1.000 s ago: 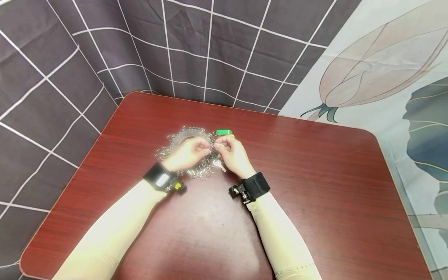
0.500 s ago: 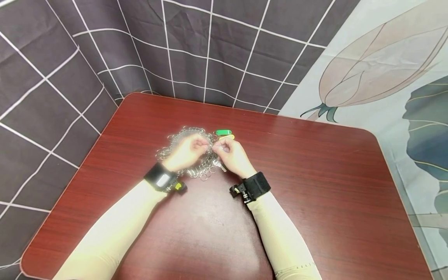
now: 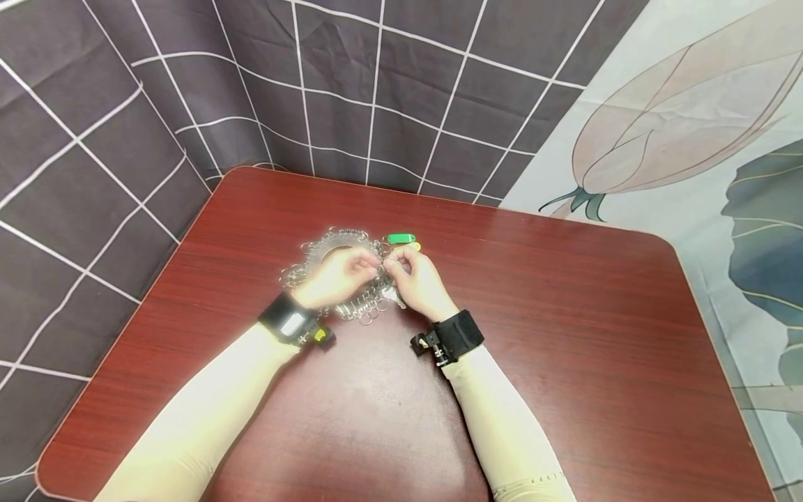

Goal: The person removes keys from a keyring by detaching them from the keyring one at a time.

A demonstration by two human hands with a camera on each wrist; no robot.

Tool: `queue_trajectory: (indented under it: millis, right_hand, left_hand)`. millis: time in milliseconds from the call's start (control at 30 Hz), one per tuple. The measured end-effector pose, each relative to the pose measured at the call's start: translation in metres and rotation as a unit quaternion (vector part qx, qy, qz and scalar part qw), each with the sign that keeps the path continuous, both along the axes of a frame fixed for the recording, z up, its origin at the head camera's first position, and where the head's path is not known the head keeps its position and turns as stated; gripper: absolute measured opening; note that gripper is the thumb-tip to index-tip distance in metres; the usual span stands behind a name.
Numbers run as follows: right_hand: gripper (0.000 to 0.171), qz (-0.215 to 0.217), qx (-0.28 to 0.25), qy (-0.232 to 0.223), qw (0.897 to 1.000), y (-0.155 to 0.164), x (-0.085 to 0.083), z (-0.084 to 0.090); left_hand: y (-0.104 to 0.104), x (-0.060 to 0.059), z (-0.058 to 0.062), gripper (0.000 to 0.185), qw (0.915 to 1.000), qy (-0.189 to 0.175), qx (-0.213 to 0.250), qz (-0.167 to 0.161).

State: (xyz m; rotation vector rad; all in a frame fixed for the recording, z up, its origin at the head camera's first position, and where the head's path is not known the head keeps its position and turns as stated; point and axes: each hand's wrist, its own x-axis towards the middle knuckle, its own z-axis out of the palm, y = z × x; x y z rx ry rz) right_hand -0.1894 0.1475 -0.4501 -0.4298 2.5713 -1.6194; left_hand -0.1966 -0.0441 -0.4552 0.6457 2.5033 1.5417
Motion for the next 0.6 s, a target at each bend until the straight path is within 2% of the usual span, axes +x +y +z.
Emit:
queue_trajectory:
  millis: [67,300,467,600]
  right_hand:
    - [0.014,-0.003,-0.003,-0.004,1.000,-0.001,0.001,0.003]
    - [0.012,-0.003,-0.010,-0.008,1.000,-0.010,0.018,0.035]
    - [0.012,-0.006,-0.019,-0.011,1.000,-0.010,0.018,0.036]
    - [0.014,-0.008,-0.024,-0.017,1.000,-0.008,0.012,0.024]
  left_hand:
    - [0.000,0.000,0.000,0.017,1.0000,0.001,-0.007,-0.003]
    - [0.000,-0.001,-0.003,0.010,0.9997,0.006,-0.021,-0.008]
    - [-0.001,-0.001,-0.003,0.011,0.9997,0.004,-0.022,-0.011]
    - [-0.001,0.000,-0.002,0.011,0.9996,0.000,-0.027,-0.012]
